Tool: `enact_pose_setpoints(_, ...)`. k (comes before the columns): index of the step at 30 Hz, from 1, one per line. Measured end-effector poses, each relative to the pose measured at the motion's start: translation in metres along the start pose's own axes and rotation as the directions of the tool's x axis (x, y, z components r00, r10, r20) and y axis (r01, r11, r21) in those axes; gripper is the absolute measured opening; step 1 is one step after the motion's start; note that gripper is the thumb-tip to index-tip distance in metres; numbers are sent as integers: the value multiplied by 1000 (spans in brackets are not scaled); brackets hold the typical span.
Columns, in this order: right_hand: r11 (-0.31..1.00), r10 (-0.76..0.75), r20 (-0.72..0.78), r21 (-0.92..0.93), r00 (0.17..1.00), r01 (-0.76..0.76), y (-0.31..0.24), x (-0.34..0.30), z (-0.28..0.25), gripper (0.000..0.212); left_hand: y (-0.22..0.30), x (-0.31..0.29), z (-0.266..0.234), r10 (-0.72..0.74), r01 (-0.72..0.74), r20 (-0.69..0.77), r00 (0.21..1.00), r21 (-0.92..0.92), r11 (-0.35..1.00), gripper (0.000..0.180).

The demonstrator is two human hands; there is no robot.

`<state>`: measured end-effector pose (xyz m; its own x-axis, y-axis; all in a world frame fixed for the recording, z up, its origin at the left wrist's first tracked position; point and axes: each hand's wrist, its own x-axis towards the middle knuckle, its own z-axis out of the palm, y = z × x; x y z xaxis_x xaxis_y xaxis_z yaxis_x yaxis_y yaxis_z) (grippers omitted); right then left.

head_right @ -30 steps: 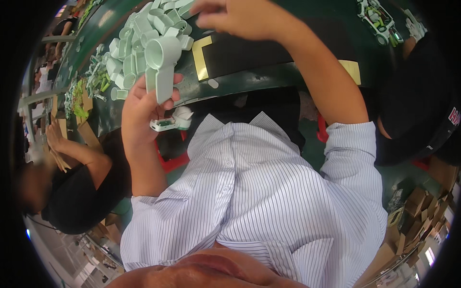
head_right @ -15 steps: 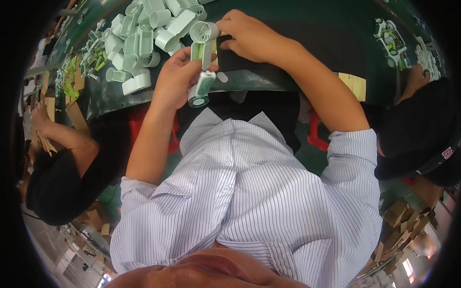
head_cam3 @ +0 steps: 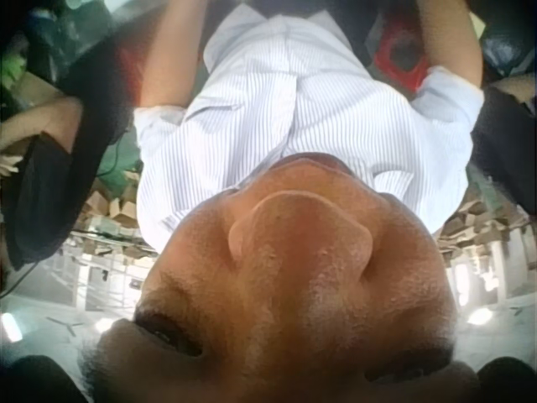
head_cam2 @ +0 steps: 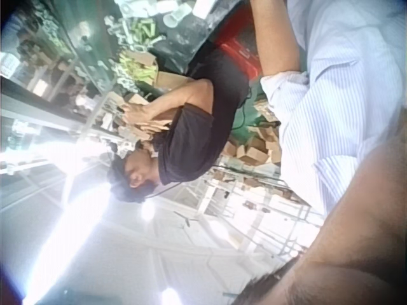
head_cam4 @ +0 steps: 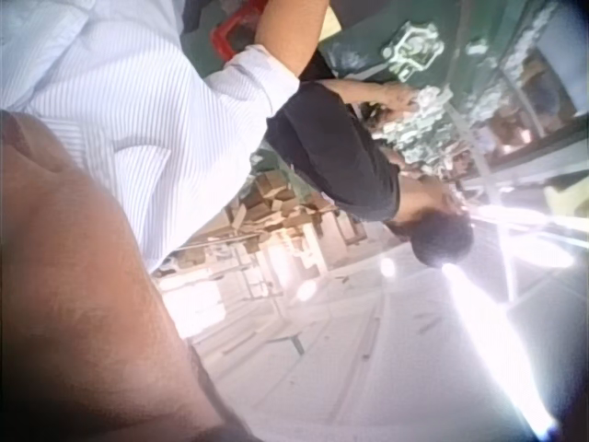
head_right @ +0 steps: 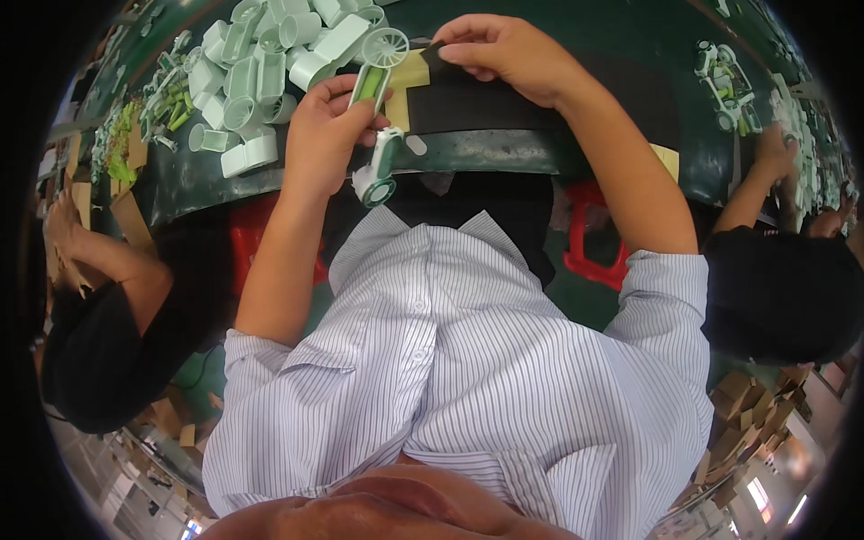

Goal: Manually assemble plastic housings and fan components for small portable electronics on a production line.

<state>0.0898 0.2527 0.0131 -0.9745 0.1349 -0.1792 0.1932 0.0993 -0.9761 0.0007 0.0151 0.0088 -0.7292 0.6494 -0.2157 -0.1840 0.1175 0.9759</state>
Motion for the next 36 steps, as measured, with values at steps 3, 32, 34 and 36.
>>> enact_pose_setpoints(3, 998, -12, 56, 59, 998, 8, -7, -11, -6, 22, 0, 2, 3, 10, -7, -34, 999, 62, 998, 31)
enact_pose_setpoints(32, 703, -411, 143, -579, 900, 413, -22, 3, 38, 20, -7, 4, -1, 18, -22, 36, 999, 116, 993, 36)
enact_pose_setpoints(34, 611, -465, 188, -639, 865, 467, -20, 4, 36, 20, -6, 2, 0, 13, -15, 27, 1000, 95, 995, 36)
enact_pose_setpoints(36, 509, -512, 236, -691, 826, 513, -18, 5, 35, 20, -1, 0, -1, -6, 2, 46, 999, 80, 997, 37)
